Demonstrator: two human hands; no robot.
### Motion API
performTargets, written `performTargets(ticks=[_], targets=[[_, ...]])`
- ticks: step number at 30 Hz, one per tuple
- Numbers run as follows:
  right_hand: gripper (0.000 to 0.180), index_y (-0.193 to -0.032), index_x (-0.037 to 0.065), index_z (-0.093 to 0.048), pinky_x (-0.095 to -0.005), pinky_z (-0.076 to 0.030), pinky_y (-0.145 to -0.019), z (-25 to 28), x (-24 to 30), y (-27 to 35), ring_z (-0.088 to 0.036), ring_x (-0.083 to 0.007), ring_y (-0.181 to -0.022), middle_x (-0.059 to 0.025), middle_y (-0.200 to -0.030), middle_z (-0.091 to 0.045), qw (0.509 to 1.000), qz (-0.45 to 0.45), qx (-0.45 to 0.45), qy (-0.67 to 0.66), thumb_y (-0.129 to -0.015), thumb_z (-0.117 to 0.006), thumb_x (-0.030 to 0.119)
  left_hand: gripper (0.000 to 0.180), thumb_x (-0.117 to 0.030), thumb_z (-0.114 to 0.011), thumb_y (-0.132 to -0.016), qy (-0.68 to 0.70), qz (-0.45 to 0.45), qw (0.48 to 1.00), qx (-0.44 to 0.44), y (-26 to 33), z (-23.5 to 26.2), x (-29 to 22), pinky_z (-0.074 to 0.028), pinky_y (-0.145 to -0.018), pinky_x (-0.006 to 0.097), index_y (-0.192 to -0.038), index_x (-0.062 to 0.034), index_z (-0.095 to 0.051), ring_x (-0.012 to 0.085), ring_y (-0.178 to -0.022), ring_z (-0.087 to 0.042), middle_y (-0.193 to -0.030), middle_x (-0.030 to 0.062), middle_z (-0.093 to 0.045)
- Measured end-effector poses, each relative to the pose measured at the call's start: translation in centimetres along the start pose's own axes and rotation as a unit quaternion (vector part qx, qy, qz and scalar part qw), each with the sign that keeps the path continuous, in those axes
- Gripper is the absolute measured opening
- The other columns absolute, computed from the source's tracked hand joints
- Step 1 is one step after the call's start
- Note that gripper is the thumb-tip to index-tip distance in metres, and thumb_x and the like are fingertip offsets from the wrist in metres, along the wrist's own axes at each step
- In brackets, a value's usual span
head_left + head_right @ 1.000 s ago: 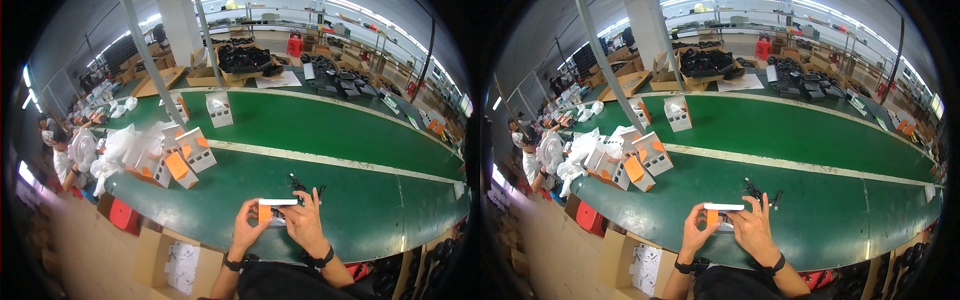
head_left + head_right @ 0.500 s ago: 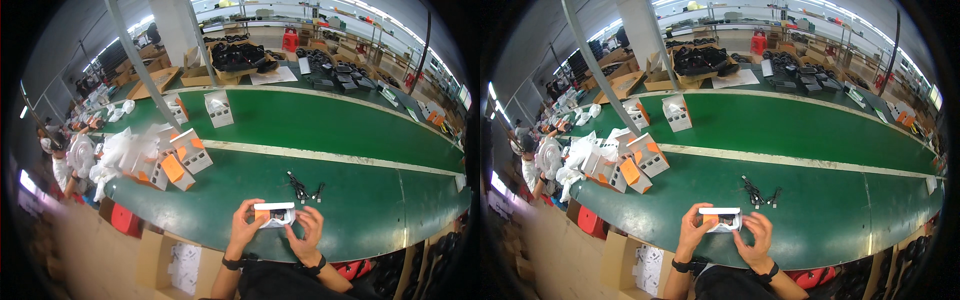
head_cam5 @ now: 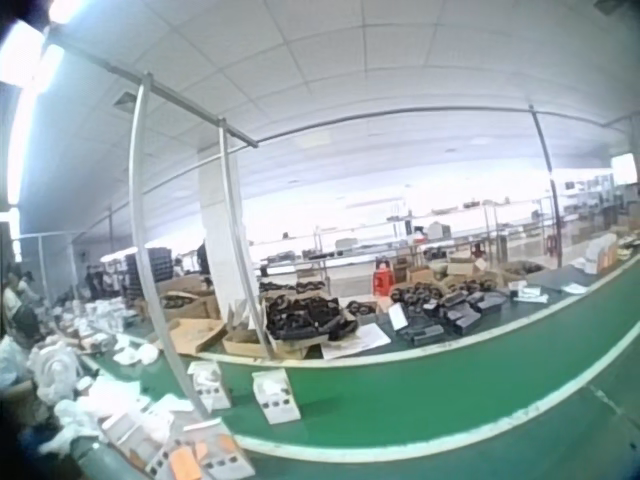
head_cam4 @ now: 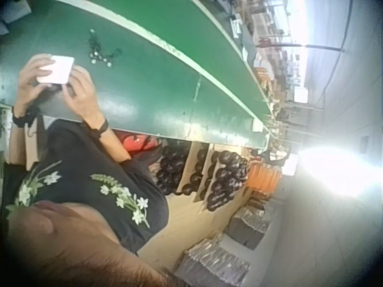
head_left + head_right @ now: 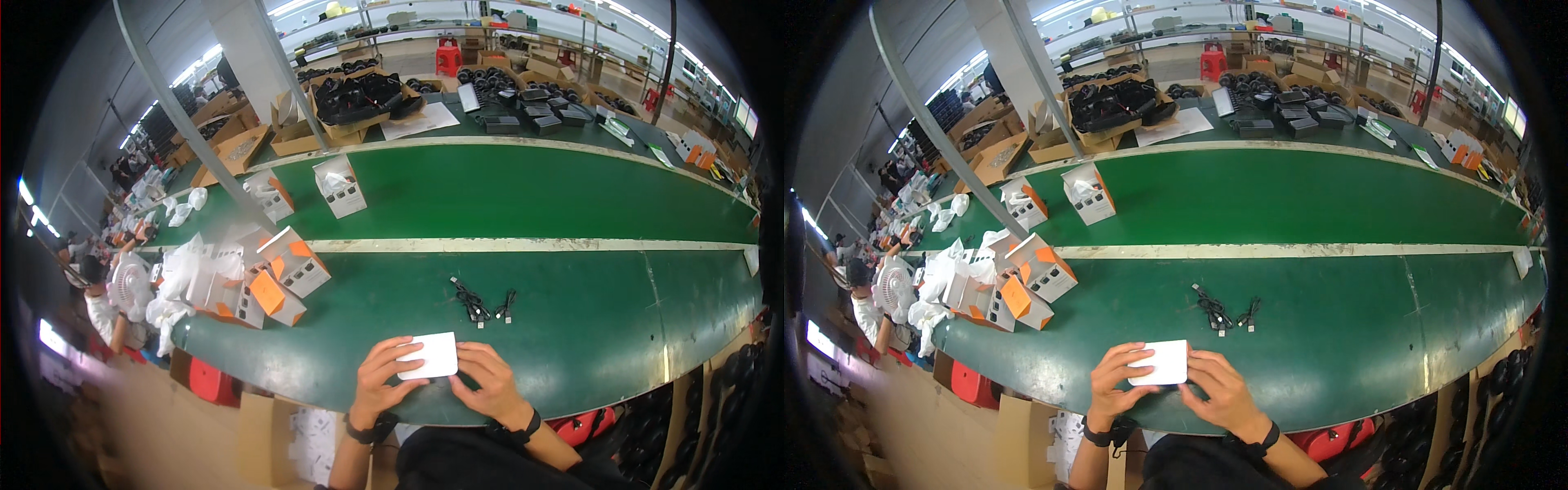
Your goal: Assembling electronic devices and packing them into boxes on an assembly line.
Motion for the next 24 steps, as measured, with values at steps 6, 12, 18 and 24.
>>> performTargets(ticks=[6,12,18,24], targets=[[0.040,-0.120,0.009,-0.083,-0.0396,-0.061,-0.079,0.5,-0.9,-0.9,-0.070,-0.0279,-0.100,-0.0083,-0.117,-0.070,0.995,-0.078,0.051,-0.026,-0.081,-0.092,0.008,0.033,-0.008,-0.095,-0.076,-0.029,0.030,0.999,-0.007,-0.7,-0.4,-0.8,-0.058,-0.104,0.044,-0.108,-0.0121,-0.088,0.0329,-0.124,-0.071,-0.125,0.0088,-0.081],[0.041,-0.119,0.017,-0.086,-0.0395,-0.061,-0.082,0.4,-0.6,-2.0,-0.067,-0.0297,-0.108,-0.0080,-0.121,-0.072,0.996,-0.024,0.081,0.020,-0.079,-0.093,0.009,0.035,-0.005,-0.091,-0.077,-0.015,0.017,0.999,0.032,-0.5,-0.2,-0.2,-0.056,-0.106,0.046,-0.110,-0.0136,-0.090,0.0344,-0.125,-0.068,-0.124,0.0080,-0.080],[0.033,-0.118,0.015,-0.084,-0.0401,-0.062,-0.084,0.4,-0.4,-2.7,-0.067,-0.0313,-0.112,-0.0075,-0.131,-0.071,0.991,0.025,0.118,0.054,-0.085,-0.089,0.014,0.038,-0.014,-0.092,-0.080,0.003,0.015,0.998,0.053,0.3,-0.4,0.9,-0.058,-0.108,0.048,-0.117,-0.0102,-0.087,0.0367,-0.131,-0.069,-0.138,0.0099,-0.077],[0.038,-0.126,0.009,-0.078,-0.0433,-0.063,-0.089,0.4,-0.2,-3.9,-0.067,-0.0350,-0.119,-0.0169,-0.145,-0.063,0.987,0.042,0.155,0.001,-0.090,-0.087,0.017,0.047,-0.020,-0.089,-0.081,-0.104,-0.056,0.988,0.100,-0.2,-0.5,-0.5,-0.060,-0.109,0.049,-0.126,-0.0064,-0.081,0.0352,-0.134,-0.069,-0.140,0.0085,-0.076]])
Point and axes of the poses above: each hand's wrist, its own y-axis away from the middle knuckle, its own z-axis out of the back of the hand, x = y × z, the point moved 9 cm from there along -y, towards the middle knuckle
